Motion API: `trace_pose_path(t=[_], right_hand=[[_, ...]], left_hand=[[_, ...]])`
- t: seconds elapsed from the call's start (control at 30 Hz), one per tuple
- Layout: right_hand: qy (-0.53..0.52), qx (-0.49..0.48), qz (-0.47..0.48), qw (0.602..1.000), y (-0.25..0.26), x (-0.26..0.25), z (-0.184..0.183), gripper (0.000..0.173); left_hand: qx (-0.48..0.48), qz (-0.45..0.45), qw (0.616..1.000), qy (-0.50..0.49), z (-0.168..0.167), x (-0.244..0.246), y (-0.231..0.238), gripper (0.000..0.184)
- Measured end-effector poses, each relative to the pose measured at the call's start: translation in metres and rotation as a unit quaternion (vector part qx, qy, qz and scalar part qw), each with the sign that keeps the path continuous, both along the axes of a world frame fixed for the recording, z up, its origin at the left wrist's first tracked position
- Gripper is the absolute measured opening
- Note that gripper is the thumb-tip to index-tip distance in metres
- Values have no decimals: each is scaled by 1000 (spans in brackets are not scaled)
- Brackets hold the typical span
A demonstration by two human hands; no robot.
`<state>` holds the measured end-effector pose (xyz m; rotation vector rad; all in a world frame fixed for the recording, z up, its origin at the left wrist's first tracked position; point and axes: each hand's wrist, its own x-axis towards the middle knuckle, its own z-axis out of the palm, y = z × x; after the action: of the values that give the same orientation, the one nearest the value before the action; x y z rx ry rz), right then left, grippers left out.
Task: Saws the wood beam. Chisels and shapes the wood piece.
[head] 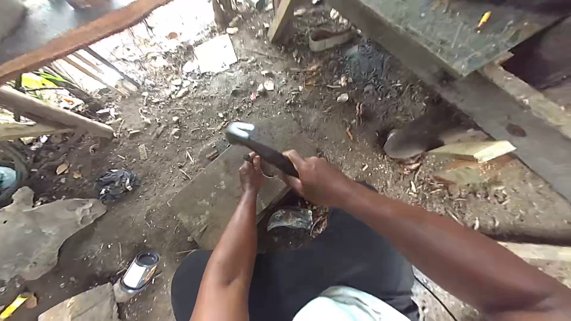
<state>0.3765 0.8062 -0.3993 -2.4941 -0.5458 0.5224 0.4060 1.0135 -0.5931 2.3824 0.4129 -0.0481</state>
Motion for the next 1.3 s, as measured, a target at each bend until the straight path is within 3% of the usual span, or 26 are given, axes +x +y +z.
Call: trace_pose_path(t=[0.1,0.17,0.2,0.23,0.27,0.33,0.47,0.57,0.63,0.73,0.83,1.03,1.3], right_hand=[[-206,184,-35,961,5,-24,23,44],[-247,210,-34,945,7,-25,2,43],[-203,158,-27,966,3,-21,-19,42],[-92,62,-14,994,-3,-13,-36,42],[28,-14,-4,1000,-6,-2,-47,41],[116,-70,-10,991,-17,17,-55,44],[146,93,-147,974,-29,-26,-95,54],[274,215,-273,896,-10,-54,-133,56],[354,241,-320,845,0,-63,-154,53],[400,242,-335,818,2,-63,-165,48],[388,235,-332,827,1,-56,-164,47],[374,220,-320,842,0,-53,-167,48],[354,195,-295,866,0,-57,-167,52]], left_hand=[[-10,7,999,-42,-17,3,3,42],[26,17,999,-18,-21,8,4,40],[37,16,999,15,-20,9,3,37],[30,11,999,35,-17,5,2,38],[30,10,999,34,-12,0,1,39],[25,-5,1000,13,-2,6,0,39],[6,-83,996,-11,-15,0,12,35],[34,-245,968,-41,-28,-15,21,34],[32,-285,956,-68,-36,-23,23,33],[-43,-133,990,-7,-14,-5,17,39],[-164,6,986,27,5,13,22,51],[-75,-80,994,22,3,2,26,43],[-21,1,1000,-20,-7,-5,12,37]])
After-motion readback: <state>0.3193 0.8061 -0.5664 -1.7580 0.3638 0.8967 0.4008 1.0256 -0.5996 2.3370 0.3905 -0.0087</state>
